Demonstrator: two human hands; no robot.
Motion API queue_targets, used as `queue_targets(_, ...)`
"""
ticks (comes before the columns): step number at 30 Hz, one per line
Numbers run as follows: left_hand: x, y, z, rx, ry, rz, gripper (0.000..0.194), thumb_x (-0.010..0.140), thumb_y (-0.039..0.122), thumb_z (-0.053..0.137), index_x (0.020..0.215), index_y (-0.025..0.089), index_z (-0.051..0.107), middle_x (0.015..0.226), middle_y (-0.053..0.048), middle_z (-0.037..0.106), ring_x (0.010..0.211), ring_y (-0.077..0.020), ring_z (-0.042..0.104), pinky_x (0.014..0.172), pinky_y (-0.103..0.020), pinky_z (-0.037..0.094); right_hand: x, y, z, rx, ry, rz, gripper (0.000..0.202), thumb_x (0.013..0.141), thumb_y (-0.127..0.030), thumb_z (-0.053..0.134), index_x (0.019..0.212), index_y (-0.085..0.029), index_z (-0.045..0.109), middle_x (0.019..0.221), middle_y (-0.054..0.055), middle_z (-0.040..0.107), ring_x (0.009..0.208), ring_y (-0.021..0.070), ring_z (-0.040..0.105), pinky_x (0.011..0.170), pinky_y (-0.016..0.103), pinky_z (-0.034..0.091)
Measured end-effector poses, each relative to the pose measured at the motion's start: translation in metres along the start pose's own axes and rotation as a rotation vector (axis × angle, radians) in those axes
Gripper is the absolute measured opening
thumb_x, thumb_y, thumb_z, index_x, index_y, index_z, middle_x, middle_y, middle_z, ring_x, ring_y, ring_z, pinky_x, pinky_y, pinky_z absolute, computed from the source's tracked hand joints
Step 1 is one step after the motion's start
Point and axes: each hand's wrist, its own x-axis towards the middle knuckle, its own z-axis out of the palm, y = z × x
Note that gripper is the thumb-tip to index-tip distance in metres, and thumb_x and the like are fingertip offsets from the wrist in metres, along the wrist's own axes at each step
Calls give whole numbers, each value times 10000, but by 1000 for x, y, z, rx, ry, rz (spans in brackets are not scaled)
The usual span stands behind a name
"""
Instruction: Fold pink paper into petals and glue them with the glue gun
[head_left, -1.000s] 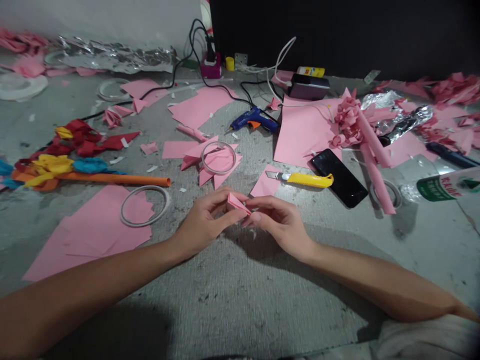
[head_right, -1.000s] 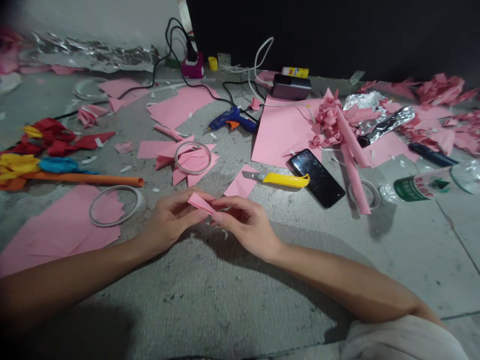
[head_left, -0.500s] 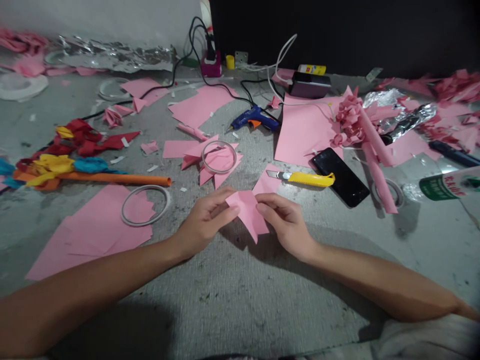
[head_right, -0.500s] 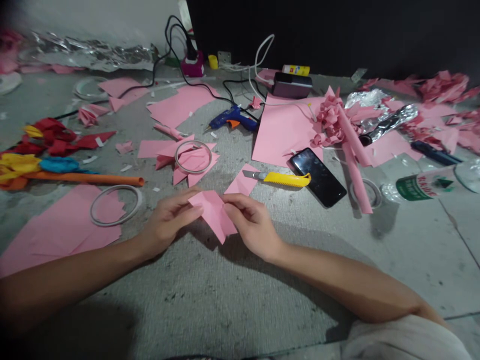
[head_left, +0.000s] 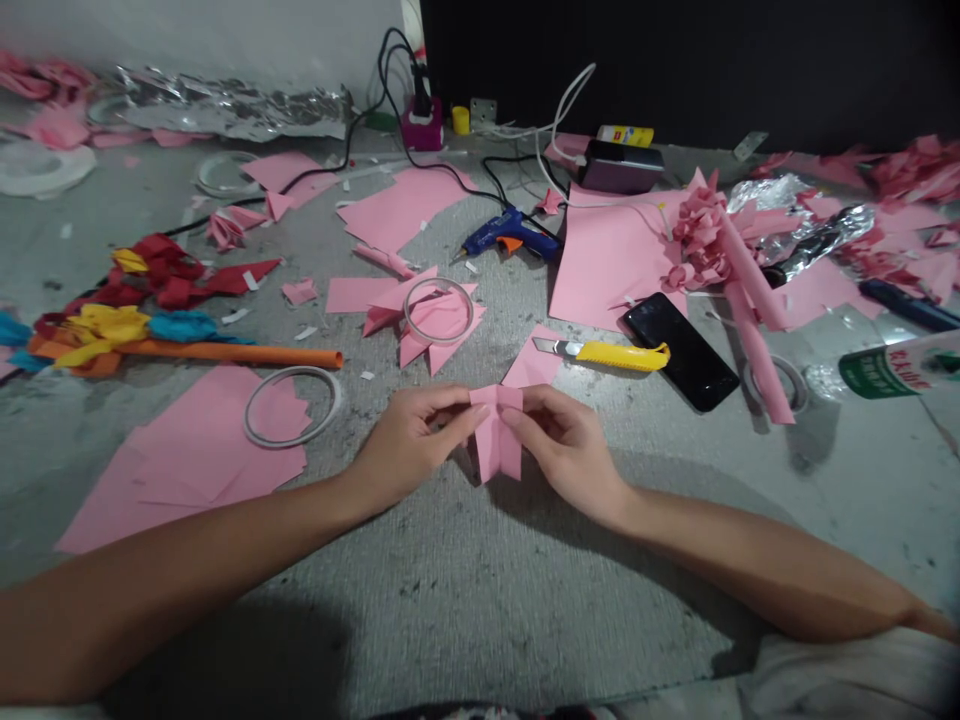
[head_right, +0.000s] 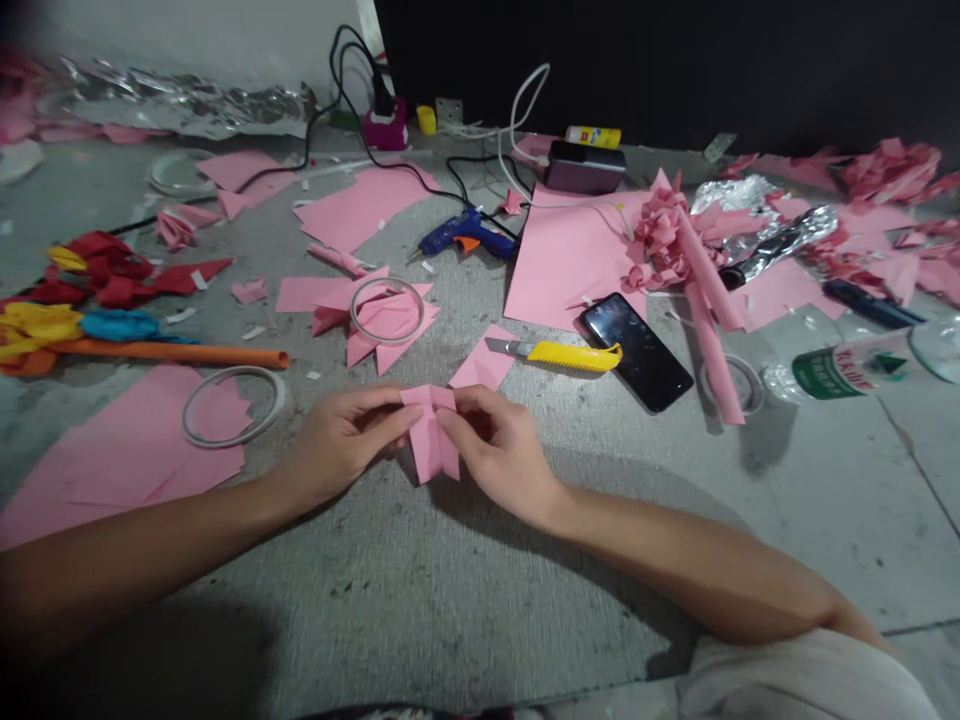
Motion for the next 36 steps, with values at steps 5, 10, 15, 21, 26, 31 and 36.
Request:
queue_targets(5, 0, 3, -4, 188, 71, 18, 255, 986, 395, 741, 828, 196, 727, 687, 21, 636, 615, -117, 544, 568, -248, 393, 1, 0, -2, -21, -27, 29, 234, 990, -385, 776, 1165, -230, 767, 785, -19, 671, 671, 144, 573, 619, 304, 458)
queue_targets(10, 4, 7, -8, 385, -12, 65, 238, 992, 339, 711, 800, 200, 731, 620, 37, 628, 546, -110, 513, 536, -257, 346, 1, -4, -11, -229, -112, -87, 446, 1068, -282, 646, 1513, -265, 625, 729, -51, 594, 616, 146, 509, 613, 315, 461)
queue_targets(15, 4, 3, -11, 682, -47, 290, 247, 1046, 319, 647, 842, 191, 704, 762, -1, 717, 652, -135, 597, 637, -289, 397, 2, -1, -21, -661, -217, -453, 244, 1052, -145, 593, 1171, -195, 800, 1061, 89, 753, 928, 211, 676, 786, 360, 553)
queue_targets(21, 8, -2, -16, 922, -57, 451, 224, 1069, 323, 615, 908, 197, 706, 886, -49, 773, 799, -208, 698, 737, -360, 418, -2, -3, -22, -1022, -205, -595, 219, 1032, -184, 625, 1162, -200, 800, 1338, 136, 715, 1039, 286, 606, 767, 406, 534)
queue_targets(26, 12, -4, -19, 963, -79, 552, 139, 1059, 272, 637, 977, 215, 734, 920, -33, 799, 832, -224, 711, 765, -401, 382, -1, -4, -24, -1052, -239, -640, 231, 1013, -157, 612, 1185, -167, 765, 1446, 161, 692, 1193, 354, 581, 946, 532, 523)
queue_targets(31, 11, -9, -23, 933, -110, 580, 81, 1044, 241, 673, 1063, 239, 752, 977, -31, 791, 860, -223, 699, 780, -407, 388, 2, -3, -26, -969, -306, -611, 260, 1006, -142, 618, 1233, -186, 737, 1294, 100, 787, 1139, 324, 635, 968, 513, 503)
queue_targets(36, 6, -9, -21, 984, -76, 579, 83, 1035, 244, 719, 1113, 237, 746, 1017, -28, 794, 863, -214, 710, 802, -420, 405, 3, -7, -26, -944, -321, -578, 247, 1001, -136, 645, 1222, -178, 748, 1319, 103, 791, 1136, 327, 658, 988, 520, 509)
